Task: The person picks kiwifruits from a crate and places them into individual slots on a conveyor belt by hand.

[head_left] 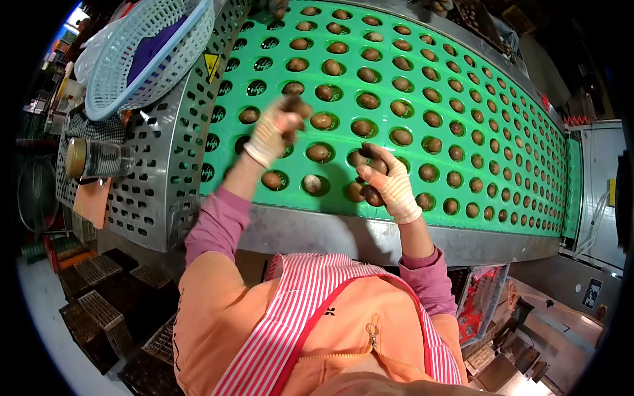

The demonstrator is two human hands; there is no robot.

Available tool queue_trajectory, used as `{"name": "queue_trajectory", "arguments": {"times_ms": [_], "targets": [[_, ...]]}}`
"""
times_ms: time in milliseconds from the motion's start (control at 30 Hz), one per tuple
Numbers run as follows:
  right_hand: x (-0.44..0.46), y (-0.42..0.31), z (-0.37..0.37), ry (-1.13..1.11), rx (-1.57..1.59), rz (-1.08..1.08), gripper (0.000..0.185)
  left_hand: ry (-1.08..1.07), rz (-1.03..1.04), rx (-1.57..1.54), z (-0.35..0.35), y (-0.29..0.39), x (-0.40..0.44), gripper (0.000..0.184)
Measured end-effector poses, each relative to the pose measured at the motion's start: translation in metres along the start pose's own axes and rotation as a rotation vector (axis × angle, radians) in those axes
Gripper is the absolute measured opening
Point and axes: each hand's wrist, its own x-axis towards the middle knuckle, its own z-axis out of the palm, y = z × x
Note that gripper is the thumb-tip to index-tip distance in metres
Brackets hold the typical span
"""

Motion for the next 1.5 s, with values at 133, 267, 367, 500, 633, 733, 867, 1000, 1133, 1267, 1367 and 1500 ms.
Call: {"name": "queue_trajectory", "arguments": {"times_ms": [133,267,367,500,633,733,867,1000,1133,1267,1367,1500], "targets": [[-0.005,0.013,-0.024,0.076,0.024,0.082,0.051,0.346,-0.109,0.550,-0.092,0.018,0.070,0.048],[-0.011,0.019,-0.033,0.115,0.055,0.136,0.049,0.292,-0.300,1.442,-0.135,0.030,0.123,0.053],[-0.011,0.032,-0.044,0.114,0.077,0.148,0.049,0.429,-0.076,1.765,-0.105,0.046,0.143,0.044],[-0.010,0.027,-0.039,0.191,0.232,0.136,0.051,0.290,0.050,2.143,-0.106,0.019,0.168,0.052],[-0.013,0.037,-0.052,0.316,0.555,0.094,0.046,0.274,0.225,2.088,-0.033,0.004,0.144,0.053],[-0.001,0.059,-0.064,0.475,0.709,0.050,0.038,-0.145,0.349,1.213,0.033,-0.046,0.088,0.051],[0.002,0.063,-0.057,0.361,0.635,-0.105,0.045,-0.462,0.138,0.778,0.127,-0.078,-0.011,0.061],[-0.016,0.053,-0.026,0.340,0.544,-0.119,0.051,-0.293,0.253,0.672,0.130,-0.115,-0.049,0.056],[-0.028,0.066,-0.041,0.385,0.649,-0.114,0.055,-0.200,0.425,1.612,0.054,-0.052,-0.021,0.035],[-0.044,0.080,-0.051,0.377,0.714,-0.076,0.055,0.233,0.261,2.304,-0.049,0.011,0.003,0.033],[-0.051,0.086,-0.045,0.320,0.735,-0.069,0.056,0.272,0.162,2.539,-0.151,-0.011,0.011,0.053],[-0.065,0.091,-0.047,0.299,0.731,-0.082,0.059,0.295,-0.094,2.527,-0.112,-0.008,0.012,0.056]]}}
